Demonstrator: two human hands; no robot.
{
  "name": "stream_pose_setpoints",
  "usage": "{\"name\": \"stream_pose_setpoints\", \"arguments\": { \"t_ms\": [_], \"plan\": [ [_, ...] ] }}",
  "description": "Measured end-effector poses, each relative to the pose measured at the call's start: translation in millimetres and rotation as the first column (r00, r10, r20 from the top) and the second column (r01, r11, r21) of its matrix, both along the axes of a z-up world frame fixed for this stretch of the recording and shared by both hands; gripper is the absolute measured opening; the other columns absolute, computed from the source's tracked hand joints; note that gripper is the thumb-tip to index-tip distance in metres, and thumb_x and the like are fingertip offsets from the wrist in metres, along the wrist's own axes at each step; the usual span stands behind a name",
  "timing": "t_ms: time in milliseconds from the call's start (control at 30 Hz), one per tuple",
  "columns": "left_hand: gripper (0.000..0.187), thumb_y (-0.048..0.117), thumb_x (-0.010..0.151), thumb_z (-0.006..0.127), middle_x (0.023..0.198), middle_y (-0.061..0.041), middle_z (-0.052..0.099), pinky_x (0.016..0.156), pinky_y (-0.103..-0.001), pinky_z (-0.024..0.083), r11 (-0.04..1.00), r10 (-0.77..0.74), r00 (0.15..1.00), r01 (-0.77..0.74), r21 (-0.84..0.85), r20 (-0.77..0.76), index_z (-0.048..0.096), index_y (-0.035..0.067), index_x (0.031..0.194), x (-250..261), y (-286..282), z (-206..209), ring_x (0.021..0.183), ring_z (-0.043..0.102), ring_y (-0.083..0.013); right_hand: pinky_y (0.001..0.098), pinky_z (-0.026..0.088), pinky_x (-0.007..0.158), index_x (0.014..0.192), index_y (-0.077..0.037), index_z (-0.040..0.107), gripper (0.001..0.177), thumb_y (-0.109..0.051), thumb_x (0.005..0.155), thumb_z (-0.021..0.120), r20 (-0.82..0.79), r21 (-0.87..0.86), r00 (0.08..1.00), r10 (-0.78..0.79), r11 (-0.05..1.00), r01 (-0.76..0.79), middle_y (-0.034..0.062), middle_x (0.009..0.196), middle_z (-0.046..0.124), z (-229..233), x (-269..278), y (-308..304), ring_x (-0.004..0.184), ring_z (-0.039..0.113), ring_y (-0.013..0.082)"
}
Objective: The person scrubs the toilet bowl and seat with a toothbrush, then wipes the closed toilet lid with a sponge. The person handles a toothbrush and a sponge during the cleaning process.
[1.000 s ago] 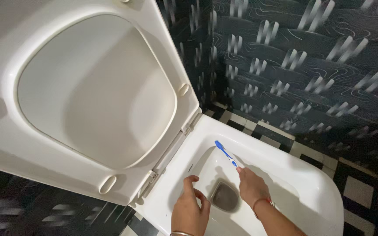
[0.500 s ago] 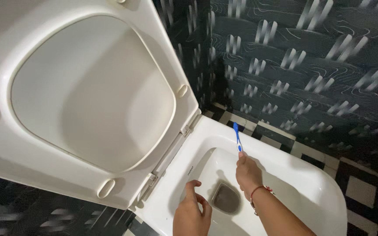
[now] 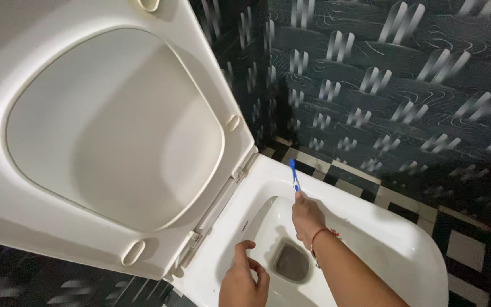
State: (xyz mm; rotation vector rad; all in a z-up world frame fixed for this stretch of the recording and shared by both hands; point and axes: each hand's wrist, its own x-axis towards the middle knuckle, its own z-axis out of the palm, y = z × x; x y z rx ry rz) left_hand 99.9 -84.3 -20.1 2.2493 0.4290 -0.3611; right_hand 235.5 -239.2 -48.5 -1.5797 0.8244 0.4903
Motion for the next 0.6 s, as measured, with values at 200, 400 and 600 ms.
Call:
{"name": "stream_pose_setpoints", "arguments": {
  "t_ms": [200, 400, 600],
  "plan": [
    [0.058, 0.006, 0.083, 0.067, 0.083, -0.008, 0.077, 0.074, -0.041, 0.059, 0.999, -0.017, 0.999, 0.016, 0.041, 0.028, 0.045, 0.019, 0.134, -5.8, -1.4, -6.7, 0.076, 0.078, -0.0261, 0.0312, 0.024, 0.037, 0.076, -0.010, 0.050, 0.053, -0.050, 0.107, 0.038, -0.052, -0.024, 0.995, -0.086, 0.996, 0.084, -0.0023, 0.060, 0.039, 6.3, -35.9, -19.2, 0.044, 0.031, 0.0112],
    [0.055, 0.006, 0.084, 0.066, 0.084, -0.006, 0.077, 0.076, -0.040, 0.059, 0.998, -0.052, 0.999, 0.052, 0.029, -0.008, 0.045, 0.019, 0.134, -9.0, -10.6, 2.2, 0.077, 0.078, -0.0262, 0.0289, 0.015, 0.038, 0.076, -0.013, 0.044, 0.048, -0.049, 0.108, 0.040, -0.108, 0.158, 0.960, -0.260, 0.949, 0.274, -0.0032, 0.058, 0.026, 1.6, -63.3, -60.7, 0.041, 0.019, 0.0109],
    [0.057, 0.006, 0.082, 0.068, 0.084, -0.006, 0.078, 0.072, -0.041, 0.058, 0.997, -0.081, 0.992, 0.081, 0.006, 0.092, 0.049, 0.020, 0.134, -19.8, -31.4, 17.1, 0.076, 0.077, -0.0276, 0.0300, 0.015, 0.039, 0.080, -0.010, 0.045, 0.054, -0.056, 0.108, 0.037, -0.123, 0.087, 0.918, -0.378, 0.917, 0.389, -0.0039, 0.058, 0.025, -6.1, -90.3, -93.1, 0.042, 0.018, 0.0107]
  ]
}}
